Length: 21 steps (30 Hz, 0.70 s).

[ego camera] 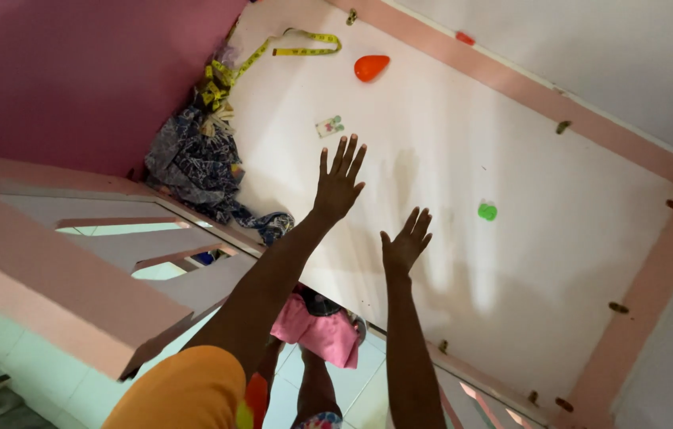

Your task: Organizing various toys into a plastic bin and searching for items inside a wooden wardrobe.

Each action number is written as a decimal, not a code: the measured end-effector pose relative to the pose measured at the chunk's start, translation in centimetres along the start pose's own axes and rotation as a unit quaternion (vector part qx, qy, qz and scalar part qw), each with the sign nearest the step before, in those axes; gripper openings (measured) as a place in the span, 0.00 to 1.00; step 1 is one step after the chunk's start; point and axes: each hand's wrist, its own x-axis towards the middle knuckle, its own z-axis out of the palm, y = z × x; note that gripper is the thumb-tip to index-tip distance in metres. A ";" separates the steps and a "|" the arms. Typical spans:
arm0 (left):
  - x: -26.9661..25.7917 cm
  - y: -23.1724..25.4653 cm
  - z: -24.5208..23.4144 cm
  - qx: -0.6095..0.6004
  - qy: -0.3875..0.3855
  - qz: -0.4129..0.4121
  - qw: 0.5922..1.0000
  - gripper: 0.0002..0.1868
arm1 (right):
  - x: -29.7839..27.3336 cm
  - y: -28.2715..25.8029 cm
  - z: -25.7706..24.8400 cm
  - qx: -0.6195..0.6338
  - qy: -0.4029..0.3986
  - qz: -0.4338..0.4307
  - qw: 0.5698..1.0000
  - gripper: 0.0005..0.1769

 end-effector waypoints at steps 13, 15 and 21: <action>5.2 -11.5 11.2 0.109 0.015 -0.035 0.993 0.56 | 4.7 -0.1 4.2 0.002 -0.007 -0.067 0.998 0.64; 5.7 -13.3 14.3 0.126 0.016 -0.046 0.991 0.56 | 3.8 -0.1 4.0 0.044 -0.002 -0.053 0.998 0.61; 6.8 -16.6 18.7 0.139 0.015 -0.063 0.988 0.54 | -0.9 1.3 3.4 0.106 0.030 -0.024 0.994 0.56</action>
